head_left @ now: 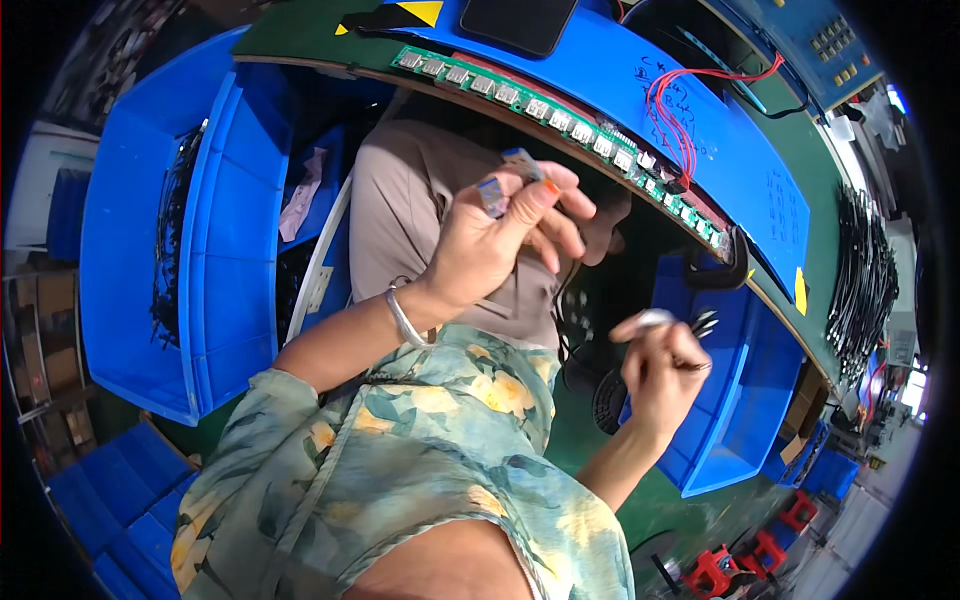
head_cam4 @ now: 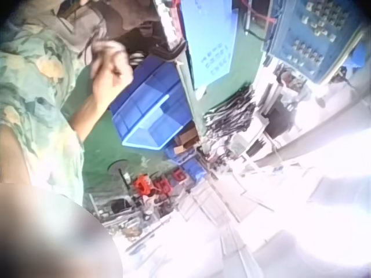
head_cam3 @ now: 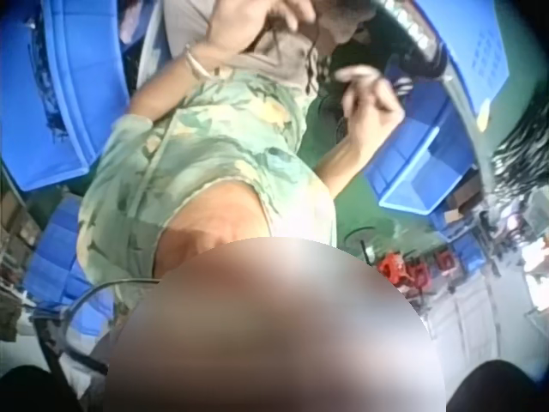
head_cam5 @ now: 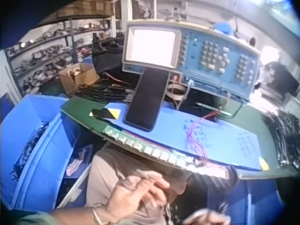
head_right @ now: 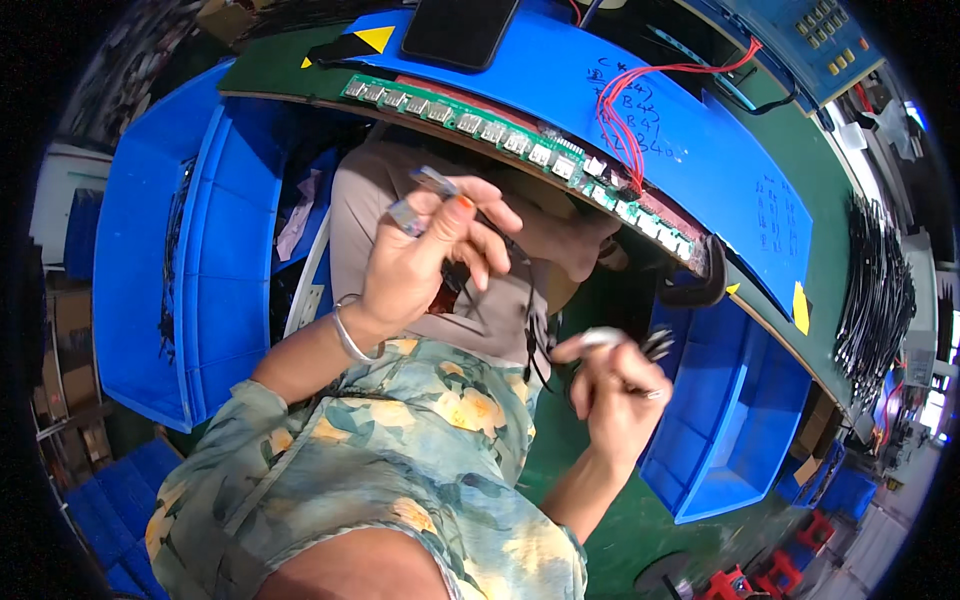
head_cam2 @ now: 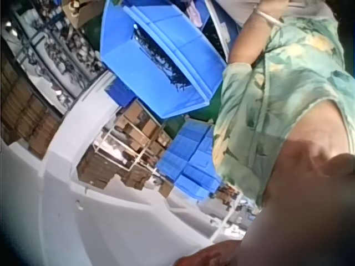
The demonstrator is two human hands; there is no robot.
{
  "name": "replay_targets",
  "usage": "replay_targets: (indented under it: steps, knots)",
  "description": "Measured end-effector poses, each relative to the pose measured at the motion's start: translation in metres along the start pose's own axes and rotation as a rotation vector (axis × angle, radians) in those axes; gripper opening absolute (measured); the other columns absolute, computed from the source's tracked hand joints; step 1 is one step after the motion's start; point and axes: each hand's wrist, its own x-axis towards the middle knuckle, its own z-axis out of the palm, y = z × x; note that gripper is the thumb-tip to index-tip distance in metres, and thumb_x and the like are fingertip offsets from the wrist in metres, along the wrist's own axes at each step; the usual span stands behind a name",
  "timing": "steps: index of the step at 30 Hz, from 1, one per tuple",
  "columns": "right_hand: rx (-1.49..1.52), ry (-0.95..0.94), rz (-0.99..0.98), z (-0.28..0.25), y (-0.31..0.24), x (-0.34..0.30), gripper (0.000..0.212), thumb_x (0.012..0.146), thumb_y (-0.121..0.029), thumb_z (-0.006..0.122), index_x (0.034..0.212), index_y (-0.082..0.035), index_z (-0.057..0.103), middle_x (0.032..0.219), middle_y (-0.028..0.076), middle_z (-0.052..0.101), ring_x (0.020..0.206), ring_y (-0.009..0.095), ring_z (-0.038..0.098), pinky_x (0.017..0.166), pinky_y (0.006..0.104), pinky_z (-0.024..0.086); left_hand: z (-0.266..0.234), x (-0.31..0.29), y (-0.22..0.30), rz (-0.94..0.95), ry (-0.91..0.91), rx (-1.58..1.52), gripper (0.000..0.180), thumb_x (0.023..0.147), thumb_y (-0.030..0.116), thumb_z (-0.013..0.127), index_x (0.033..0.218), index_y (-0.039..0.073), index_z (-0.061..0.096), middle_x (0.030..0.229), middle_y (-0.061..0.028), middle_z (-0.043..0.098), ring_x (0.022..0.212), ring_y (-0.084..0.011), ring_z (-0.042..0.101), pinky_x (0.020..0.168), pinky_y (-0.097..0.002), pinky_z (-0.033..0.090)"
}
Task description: The person is plugging bundles of cables into an electronic testing board to verify they work, then sorting them based on the test result.
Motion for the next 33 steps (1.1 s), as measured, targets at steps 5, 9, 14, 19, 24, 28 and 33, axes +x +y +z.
replay_targets:
  steps: [5,9,14,19,24,28,33]
  knots:
    - [0.072,0.138,0.164,0.017,0.032,-0.014,0.026,0.084,-0.007,0.045,0.059,-0.005,0.044,0.065,0.009,0.057,0.033,0.003,0.027,0.030,0.0184,0.017,0.015,-0.013,0.015,-0.184,-0.099,-0.227,0.030,0.088,0.027,0.039,0.099,0.000,0.046,0.089,-0.0155,0.056,0.065,-0.0173,0.060,0.048,-0.0209,0.048]
    - [0.320,0.416,-0.090,0.013,0.030,-0.010,0.023,0.088,-0.012,0.040,0.068,-0.002,0.042,0.071,0.014,0.055,0.033,0.002,0.024,0.029,0.0167,0.018,0.011,-0.028,0.007,-0.324,-0.162,-0.036,0.024,0.088,0.020,0.040,0.096,0.001,0.051,0.076,-0.0134,0.059,0.036,-0.0048,0.040,0.033,-0.0150,0.027]
    - [0.303,0.548,-0.243,-0.010,0.027,-0.001,0.026,0.089,-0.014,0.039,0.065,-0.004,0.041,0.085,0.018,0.058,0.034,0.002,0.026,0.030,0.0155,0.022,-0.031,-0.036,0.004,-0.409,-0.045,0.134,0.021,0.086,0.015,0.043,0.093,-0.002,0.054,0.068,-0.0130,0.057,0.034,-0.0010,0.024,0.033,-0.0155,0.018]
    - [0.286,0.509,-0.256,-0.002,0.031,0.010,0.025,0.088,-0.012,0.041,0.064,-0.003,0.042,0.070,0.014,0.057,0.034,0.003,0.026,0.030,0.0172,0.019,-0.042,-0.039,0.001,-0.456,-0.091,0.186,0.023,0.087,0.016,0.042,0.092,-0.003,0.054,0.062,-0.0115,0.056,0.033,-0.0010,0.024,0.034,-0.0154,0.017]
    - [0.344,0.341,-0.246,0.003,0.029,0.020,0.021,0.085,-0.009,0.043,0.064,-0.004,0.043,0.063,0.013,0.056,0.033,0.005,0.028,0.030,0.0171,0.020,-0.012,-0.021,0.015,-0.483,-0.080,0.267,0.026,0.087,0.020,0.040,0.085,-0.003,0.054,0.054,-0.0086,0.053,0.034,-0.0020,0.032,0.032,-0.0151,0.018]
    - [0.306,0.255,-0.248,0.015,0.026,0.032,0.022,0.083,-0.008,0.043,0.062,-0.005,0.044,0.054,0.011,0.053,0.032,0.008,0.037,0.030,0.0176,0.025,0.001,-0.006,0.013,-0.375,-0.129,0.230,0.027,0.086,0.023,0.041,0.082,0.000,0.054,0.054,-0.0076,0.055,0.037,-0.0026,0.040,0.033,-0.0150,0.021]
    - [0.312,0.173,-0.153,0.026,0.026,0.042,0.026,0.083,-0.006,0.042,0.057,-0.003,0.040,0.056,0.012,0.054,0.035,0.006,0.033,0.034,0.0187,0.025,0.011,0.006,0.009,-0.357,-0.138,0.176,0.023,0.085,0.022,0.044,0.078,0.002,0.054,0.054,-0.0068,0.056,0.034,-0.0014,0.032,0.033,-0.0158,0.021]
